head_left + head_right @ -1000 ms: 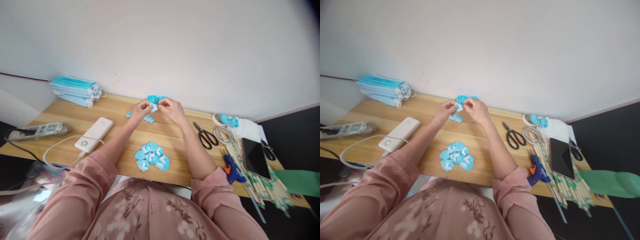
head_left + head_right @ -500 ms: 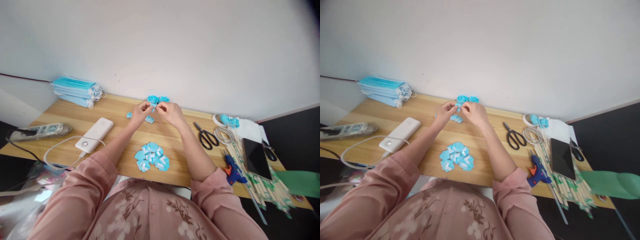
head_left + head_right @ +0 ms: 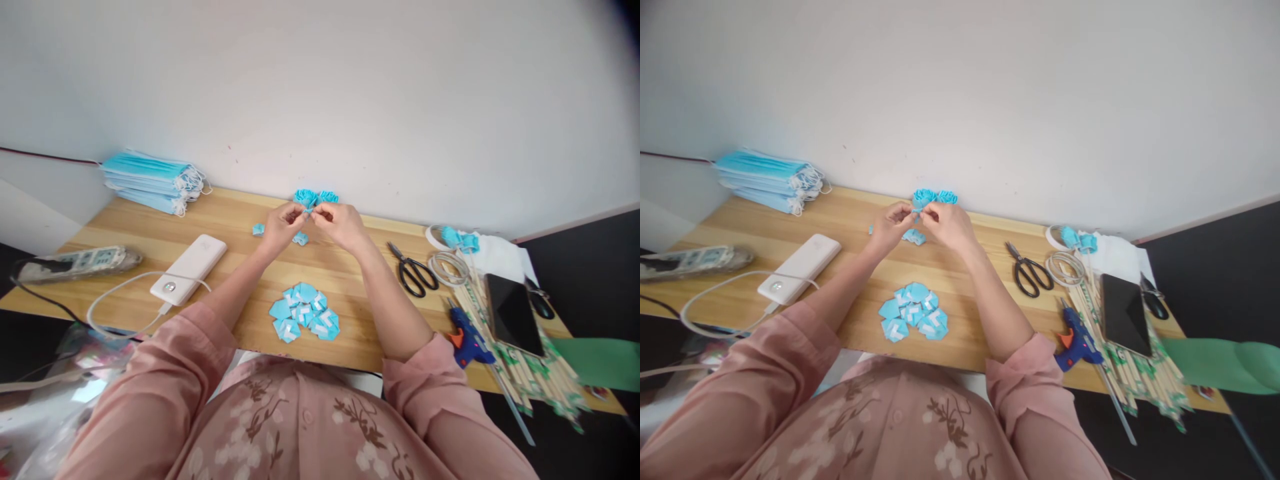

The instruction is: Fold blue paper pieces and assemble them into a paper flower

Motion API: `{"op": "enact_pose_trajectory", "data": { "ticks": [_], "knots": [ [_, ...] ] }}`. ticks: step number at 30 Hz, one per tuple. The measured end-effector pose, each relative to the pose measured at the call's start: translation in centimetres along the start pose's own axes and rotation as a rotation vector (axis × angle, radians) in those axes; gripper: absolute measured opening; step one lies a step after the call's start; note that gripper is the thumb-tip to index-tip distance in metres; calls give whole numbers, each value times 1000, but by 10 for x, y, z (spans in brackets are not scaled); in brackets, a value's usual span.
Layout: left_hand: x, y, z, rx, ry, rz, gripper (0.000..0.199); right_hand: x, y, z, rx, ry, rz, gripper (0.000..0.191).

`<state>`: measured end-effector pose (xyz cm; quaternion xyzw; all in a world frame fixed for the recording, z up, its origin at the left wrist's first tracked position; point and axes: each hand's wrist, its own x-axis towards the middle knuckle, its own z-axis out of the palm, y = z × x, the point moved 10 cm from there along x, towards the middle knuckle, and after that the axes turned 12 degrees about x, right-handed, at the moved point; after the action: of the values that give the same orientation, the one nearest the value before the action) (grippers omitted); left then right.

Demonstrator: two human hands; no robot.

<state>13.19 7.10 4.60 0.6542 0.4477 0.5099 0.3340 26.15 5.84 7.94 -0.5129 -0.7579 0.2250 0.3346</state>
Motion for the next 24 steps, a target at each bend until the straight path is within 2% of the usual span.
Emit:
{"op": "enact_pose_trajectory", "data": {
  "ticks": [10, 19, 24],
  "knots": [
    [2, -7, 4, -51, -23, -2, 19, 0, 0, 0, 81, -26, -29, 20],
    [2, -13, 6, -122, -45, -54, 24, -1, 2, -1, 143, -31, 13, 16],
    [0, -18, 7, -233, -95, -123, 29, 1, 8, -15, 232, 50, 40, 14]
  ]
}}
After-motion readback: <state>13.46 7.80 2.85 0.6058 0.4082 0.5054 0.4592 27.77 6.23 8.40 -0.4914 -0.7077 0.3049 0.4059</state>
